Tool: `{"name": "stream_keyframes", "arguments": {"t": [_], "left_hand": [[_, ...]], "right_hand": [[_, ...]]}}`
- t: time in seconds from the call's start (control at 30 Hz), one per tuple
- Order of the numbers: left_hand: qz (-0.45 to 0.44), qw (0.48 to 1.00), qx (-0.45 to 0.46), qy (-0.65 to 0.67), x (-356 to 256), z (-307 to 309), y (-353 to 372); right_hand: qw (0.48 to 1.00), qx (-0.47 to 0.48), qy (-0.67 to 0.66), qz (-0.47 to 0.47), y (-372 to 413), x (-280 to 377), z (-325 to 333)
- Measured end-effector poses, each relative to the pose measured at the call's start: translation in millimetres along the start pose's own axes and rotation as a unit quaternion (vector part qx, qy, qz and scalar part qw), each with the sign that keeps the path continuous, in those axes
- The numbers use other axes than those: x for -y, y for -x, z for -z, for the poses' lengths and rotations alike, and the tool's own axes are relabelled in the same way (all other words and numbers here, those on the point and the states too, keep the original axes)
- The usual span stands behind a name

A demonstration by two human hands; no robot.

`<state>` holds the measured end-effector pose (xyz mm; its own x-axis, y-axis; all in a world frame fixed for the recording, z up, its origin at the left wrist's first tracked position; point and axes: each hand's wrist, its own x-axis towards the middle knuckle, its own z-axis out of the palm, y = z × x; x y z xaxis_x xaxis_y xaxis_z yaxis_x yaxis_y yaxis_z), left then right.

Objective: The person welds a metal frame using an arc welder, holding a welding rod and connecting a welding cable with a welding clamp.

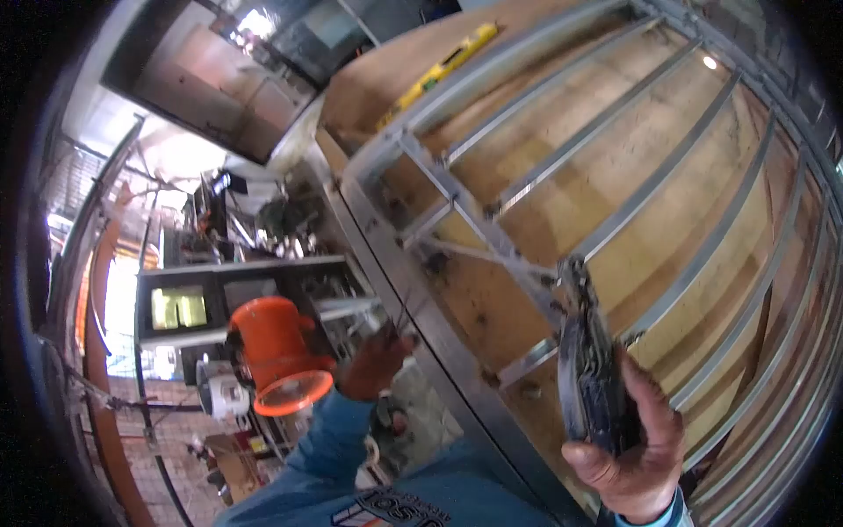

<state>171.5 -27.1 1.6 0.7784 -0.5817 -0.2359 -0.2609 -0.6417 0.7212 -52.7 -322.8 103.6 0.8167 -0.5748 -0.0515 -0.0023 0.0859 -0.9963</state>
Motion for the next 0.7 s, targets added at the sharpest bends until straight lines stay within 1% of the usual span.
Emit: {"name": "stream_keyframes", "arguments": {"t": [0.03, 0.07, 0.13, 0.23, 0.27, 0.33, 0.43, 0.53, 0.6, 0.7], "left_hand": [[0.005, 1.000, 0.009, 0.021, -5, 1, -2], [0.011, 0.999, 0.017, 0.042, -10, 2, -3], [0.072, 0.993, 0.028, 0.086, -36, 9, -7], [0.111, 0.989, 0.046, 0.082, -37, 12, -8], [0.085, 0.993, -0.003, 0.081, -23, 3, -7], [-0.006, 0.986, -0.033, 0.162, -7, -9, -5], [0.010, 0.967, -0.023, 0.255, 23, -16, -9], [0.080, 0.958, 0.032, 0.273, 31, -9, -4], [0.145, 0.980, 0.061, 0.125, -2, 5, -7], [0.155, 0.986, 0.038, 0.045, -21, 8, -7]], "right_hand": [[1.000, -0.006, -0.005, 0.002, 0, -1, 0], [1.000, 0.000, 0.001, -0.018, 0, -2, 3], [0.999, -0.017, -0.015, -0.045, 3, -2, 3], [0.998, -0.026, 0.011, -0.064, 4, -7, 3], [0.997, -0.015, 0.026, -0.066, 3, -7, 3], [0.996, -0.001, 0.052, -0.069, -2, -3, 2], [0.995, 0.011, 0.068, -0.078, -3, -2, 1], [0.994, 0.016, 0.060, -0.093, -3, 1, 1], [0.995, 0.007, 0.064, -0.072, -2, 0, 3], [0.997, -0.005, 0.061, -0.047, 1, 0, 6]]}}
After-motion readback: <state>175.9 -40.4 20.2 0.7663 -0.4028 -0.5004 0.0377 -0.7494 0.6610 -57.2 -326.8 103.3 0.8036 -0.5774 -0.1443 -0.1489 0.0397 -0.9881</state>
